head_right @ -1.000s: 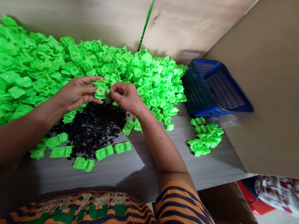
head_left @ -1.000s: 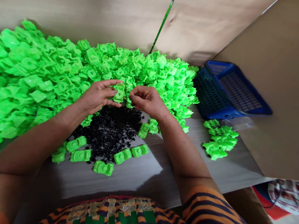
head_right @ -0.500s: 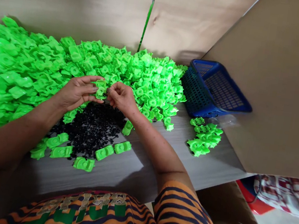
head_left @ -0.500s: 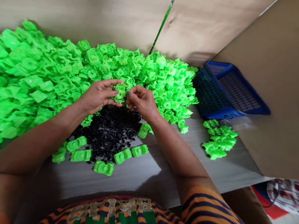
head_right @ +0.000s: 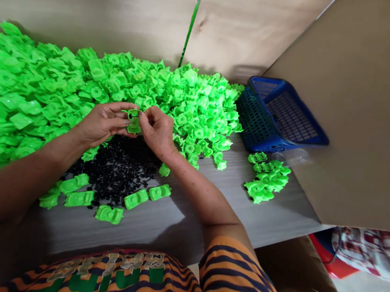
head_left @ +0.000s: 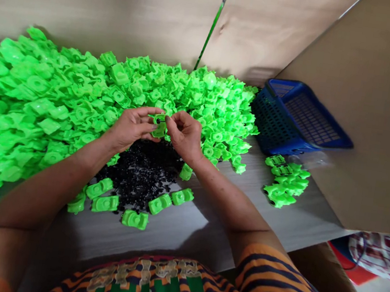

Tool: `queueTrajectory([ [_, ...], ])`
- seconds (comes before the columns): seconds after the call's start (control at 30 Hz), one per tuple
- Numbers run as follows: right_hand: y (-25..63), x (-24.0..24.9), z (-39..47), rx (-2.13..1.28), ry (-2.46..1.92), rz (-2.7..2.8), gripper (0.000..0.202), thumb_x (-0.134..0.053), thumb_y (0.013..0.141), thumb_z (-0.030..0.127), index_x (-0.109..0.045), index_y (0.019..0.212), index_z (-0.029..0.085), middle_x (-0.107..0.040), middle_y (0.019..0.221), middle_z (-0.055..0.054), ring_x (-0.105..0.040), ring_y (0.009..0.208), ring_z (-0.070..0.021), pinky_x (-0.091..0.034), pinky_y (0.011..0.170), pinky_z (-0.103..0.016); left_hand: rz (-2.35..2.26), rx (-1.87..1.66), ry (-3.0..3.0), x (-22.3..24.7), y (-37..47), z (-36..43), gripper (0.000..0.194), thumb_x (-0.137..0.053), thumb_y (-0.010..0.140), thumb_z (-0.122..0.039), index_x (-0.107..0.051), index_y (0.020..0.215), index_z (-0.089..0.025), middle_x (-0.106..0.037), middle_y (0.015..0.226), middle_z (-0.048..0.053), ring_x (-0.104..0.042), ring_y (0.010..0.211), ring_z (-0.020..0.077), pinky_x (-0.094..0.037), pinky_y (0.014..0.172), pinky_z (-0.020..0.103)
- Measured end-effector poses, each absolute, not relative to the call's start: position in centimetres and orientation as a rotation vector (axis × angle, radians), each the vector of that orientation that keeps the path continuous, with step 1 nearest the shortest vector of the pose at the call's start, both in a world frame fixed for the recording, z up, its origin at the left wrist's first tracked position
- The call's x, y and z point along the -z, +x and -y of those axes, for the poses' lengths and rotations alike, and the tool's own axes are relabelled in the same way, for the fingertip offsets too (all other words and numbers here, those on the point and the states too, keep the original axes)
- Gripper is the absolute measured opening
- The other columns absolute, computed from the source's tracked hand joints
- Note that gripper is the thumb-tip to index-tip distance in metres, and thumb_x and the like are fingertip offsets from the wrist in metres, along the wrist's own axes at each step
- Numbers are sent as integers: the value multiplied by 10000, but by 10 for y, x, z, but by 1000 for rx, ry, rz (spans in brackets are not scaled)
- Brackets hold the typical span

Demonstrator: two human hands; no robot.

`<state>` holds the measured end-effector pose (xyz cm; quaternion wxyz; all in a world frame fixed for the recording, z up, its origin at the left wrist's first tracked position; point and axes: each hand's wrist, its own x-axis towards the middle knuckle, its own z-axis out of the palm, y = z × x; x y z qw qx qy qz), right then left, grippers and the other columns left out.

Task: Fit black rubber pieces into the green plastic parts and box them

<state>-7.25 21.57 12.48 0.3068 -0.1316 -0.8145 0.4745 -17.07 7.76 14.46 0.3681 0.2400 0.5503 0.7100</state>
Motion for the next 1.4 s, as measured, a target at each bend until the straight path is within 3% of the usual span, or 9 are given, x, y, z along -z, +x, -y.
queueTrajectory([
  [0.2,-70,-128,-213,-1040,-348,2224,325,-590,966,295,-413,699,242,-440,591,65,-384,583,-100,-371,632,-251,-1404,-1819,621,-144,-169,-78,461,-901,583,-152,-813,1035,-155,-702,729,-3,-684,697,152,-679,673,329],
  [0.37,-69,-128,-212,-929,-373,2263,302,-576,965,277,-411,714,244,-468,604,61,-410,588,-105,-374,650,-258,-1383,-1814,625,-143,-171,-77,417,-914,610,-178,-824,1017,-162,-592,650,-44,-626,645,127,-680,681,348],
  [0.77,-69,-129,-210,-804,-450,2364,279,-578,998,252,-470,740,235,-585,683,17,-487,637,-122,-396,687,-268,-1416,-1802,630,-141,-169,-77,551,-1013,594,-436,-822,1035,-166,-788,839,48,-733,757,190,-695,713,386],
  [1.13,-69,-116,-217,-1133,-141,2162,282,-530,1046,422,-522,844,225,-543,774,4,-508,757,-148,-428,723,-286,-1469,-1936,617,-149,-172,-78,491,-1015,543,-369,-846,943,-140,-717,704,-3,-661,631,134,-683,601,317],
  [1.27,-75,-110,-221,-1292,-82,2050,344,-595,1010,530,-540,857,227,-552,811,-3,-537,791,-153,-457,718,-292,-1474,-1994,647,-147,-172,-79,471,-1008,546,-360,-861,934,-138,-654,675,-26,-565,578,85,-661,565,286],
  [1.4,-77,-110,-221,-1459,-120,1999,340,-660,968,544,-543,884,236,-563,839,3,-539,773,-139,-469,680,-279,-1506,-2006,661,-146,-170,-80,459,-992,566,-338,-868,957,-133,-652,683,-20,-553,580,84,-620,549,252],
])
